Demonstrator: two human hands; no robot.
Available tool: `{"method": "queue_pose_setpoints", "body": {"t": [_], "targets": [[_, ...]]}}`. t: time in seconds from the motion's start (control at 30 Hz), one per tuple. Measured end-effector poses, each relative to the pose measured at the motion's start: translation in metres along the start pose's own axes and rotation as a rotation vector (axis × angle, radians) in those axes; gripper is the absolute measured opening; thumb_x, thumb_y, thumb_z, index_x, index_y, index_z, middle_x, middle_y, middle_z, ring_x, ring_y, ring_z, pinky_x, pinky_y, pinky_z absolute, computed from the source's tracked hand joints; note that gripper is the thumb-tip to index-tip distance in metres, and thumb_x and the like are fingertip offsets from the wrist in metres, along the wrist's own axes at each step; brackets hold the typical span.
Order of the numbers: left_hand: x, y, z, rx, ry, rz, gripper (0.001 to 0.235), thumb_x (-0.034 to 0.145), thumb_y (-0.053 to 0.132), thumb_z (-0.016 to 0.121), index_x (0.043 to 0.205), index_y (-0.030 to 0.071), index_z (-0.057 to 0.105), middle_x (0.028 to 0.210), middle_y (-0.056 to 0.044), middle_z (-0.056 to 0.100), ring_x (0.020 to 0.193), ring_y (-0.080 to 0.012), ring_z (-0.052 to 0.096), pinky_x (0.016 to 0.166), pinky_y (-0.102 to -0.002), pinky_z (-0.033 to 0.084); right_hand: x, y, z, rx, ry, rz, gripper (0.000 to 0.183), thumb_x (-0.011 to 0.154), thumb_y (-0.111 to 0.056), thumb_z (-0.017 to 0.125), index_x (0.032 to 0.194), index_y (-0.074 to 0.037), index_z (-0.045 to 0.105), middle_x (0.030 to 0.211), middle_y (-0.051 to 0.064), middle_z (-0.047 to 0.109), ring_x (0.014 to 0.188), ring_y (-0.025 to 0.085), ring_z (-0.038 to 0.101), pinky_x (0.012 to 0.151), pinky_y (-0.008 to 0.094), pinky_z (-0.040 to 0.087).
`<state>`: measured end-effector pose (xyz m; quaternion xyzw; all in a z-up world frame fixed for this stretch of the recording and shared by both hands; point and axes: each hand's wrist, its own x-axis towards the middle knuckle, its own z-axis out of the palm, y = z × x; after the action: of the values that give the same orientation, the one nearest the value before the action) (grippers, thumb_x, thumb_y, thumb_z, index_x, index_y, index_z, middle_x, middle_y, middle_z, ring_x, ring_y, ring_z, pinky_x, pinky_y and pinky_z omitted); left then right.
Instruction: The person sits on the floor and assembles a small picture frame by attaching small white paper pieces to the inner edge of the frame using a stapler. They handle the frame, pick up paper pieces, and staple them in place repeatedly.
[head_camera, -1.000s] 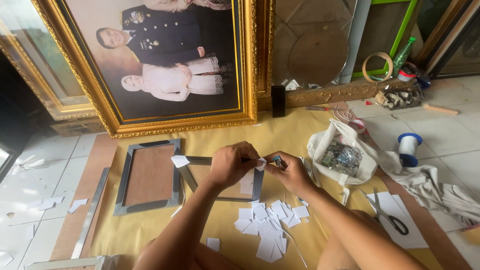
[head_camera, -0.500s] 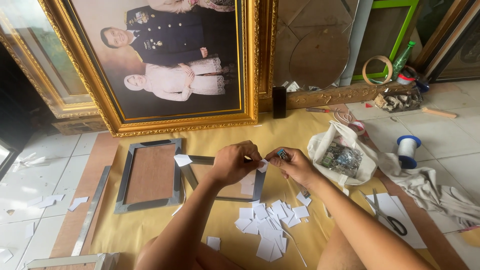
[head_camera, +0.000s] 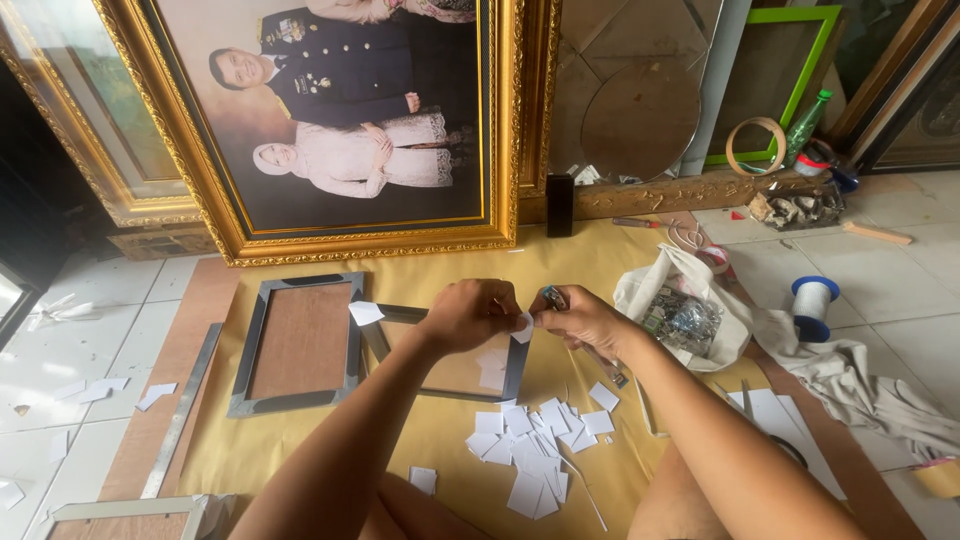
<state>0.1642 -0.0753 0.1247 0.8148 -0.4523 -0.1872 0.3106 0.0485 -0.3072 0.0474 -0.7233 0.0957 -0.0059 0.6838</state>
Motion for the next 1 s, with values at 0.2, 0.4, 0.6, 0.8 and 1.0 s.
{"method": "queue_pose_setpoints", "body": {"t": [0.2,0.4,0.6,0.8,1.0], "targets": [[0.032,-0.013,-0.001,-0.001,-0.08,-0.075,0.01,0.088,0.039,0.087,0.095,0.032,0.086,0.102,0.006,0.087,0.111,-0.0284,0.082,0.107,-0.043,0.059,-0.02,-0.001,0.011,-0.03,0.143,-0.1,0.018,0.095,-0.015,0.088,0.107,-0.005,0.081,0.078,0.005,0.063,0.046,0.006,0.044,0.038,0.023,0.041],[0.066,-0.028,0.004,-0.039,-0.167,-0.162,0.031,0.084,0.048,0.094,0.109,0.03,0.09,0.113,-0.004,0.086,0.118,-0.0327,0.079,0.111,-0.045,0.057,-0.014,0.016,0.035,0.077,0.34,-0.065,0.025,0.093,-0.018,0.09,0.111,-0.005,0.077,0.086,0.0,0.052,0.055,0.003,0.045,0.043,0.02,0.038],[0.081,-0.026,-0.006,-0.15,-0.287,-0.247,0.05,0.075,0.042,0.104,0.118,0.022,0.09,0.13,-0.017,0.081,0.132,-0.0418,0.069,0.121,-0.058,0.045,-0.045,-0.004,0.058,-0.408,0.518,-0.382,0.034,0.102,-0.035,0.083,0.127,-0.013,0.076,0.103,0.013,0.086,0.091,0.025,0.079,0.082,0.039,0.057],[0.084,-0.027,-0.009,-0.26,-0.403,-0.277,0.061,0.07,0.038,0.109,0.124,0.017,0.087,0.148,-0.028,0.067,0.156,-0.0497,0.047,0.131,-0.066,0.023,-0.026,0.033,0.049,-0.761,0.604,-0.804,0.026,0.1,-0.019,0.085,0.126,-0.024,0.085,0.102,-0.001,0.085,0.09,0.021,0.083,0.075,0.032,0.066],[0.086,-0.035,-0.015,-0.07,-0.256,-0.06,0.041,0.076,0.043,0.106,0.11,0.026,0.09,0.109,-0.006,0.085,0.121,-0.0318,0.076,0.112,-0.05,0.051,-0.016,0.032,0.048,-0.782,0.597,-0.629,0.017,0.109,-0.025,0.075,0.126,-0.024,0.079,0.098,0.0,0.074,0.083,0.024,0.078,0.072,0.037,0.066]]}}
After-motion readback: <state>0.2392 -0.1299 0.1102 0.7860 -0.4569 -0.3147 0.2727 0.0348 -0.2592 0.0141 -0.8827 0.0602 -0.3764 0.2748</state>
